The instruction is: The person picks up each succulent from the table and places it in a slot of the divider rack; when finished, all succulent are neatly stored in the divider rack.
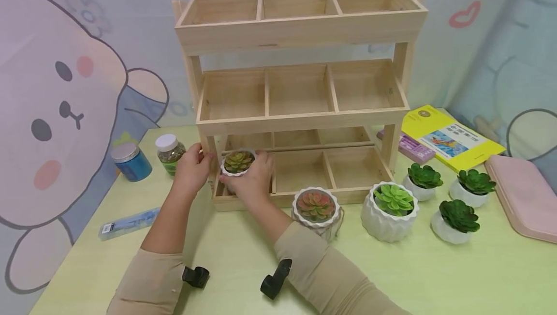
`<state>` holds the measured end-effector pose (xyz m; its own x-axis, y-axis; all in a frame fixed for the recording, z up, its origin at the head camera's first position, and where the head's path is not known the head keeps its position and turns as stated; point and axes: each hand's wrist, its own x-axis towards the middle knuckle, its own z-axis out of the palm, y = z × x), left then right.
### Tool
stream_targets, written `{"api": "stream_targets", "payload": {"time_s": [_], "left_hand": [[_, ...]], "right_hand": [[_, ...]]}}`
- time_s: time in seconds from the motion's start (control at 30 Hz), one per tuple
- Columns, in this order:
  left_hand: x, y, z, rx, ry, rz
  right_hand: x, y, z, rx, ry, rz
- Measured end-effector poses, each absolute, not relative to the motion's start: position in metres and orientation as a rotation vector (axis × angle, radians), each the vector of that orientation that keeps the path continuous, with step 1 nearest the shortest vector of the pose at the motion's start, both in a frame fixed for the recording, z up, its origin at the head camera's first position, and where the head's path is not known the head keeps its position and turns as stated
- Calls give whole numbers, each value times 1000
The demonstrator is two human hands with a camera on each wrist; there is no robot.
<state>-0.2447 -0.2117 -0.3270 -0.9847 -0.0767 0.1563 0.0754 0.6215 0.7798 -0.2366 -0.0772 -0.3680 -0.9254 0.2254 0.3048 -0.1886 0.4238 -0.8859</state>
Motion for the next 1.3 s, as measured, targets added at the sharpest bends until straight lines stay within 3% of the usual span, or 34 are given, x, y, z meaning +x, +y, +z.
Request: {"api": "stream_targets", "payload": {"time_s": [0.73,0.97,1.3], "left_hand": [[-244,-211,-326,31,-2684,-1284],[-244,-210,-325,28,-2686,-1293],[-244,-210,-328,22,-2702,-1204]], "right_hand": [[-234,-75,-365,-17,-2434,1309],[-215,-70,-346,139,-2415,1191],[-173,-24,-310,459,-2440,1486]]}}
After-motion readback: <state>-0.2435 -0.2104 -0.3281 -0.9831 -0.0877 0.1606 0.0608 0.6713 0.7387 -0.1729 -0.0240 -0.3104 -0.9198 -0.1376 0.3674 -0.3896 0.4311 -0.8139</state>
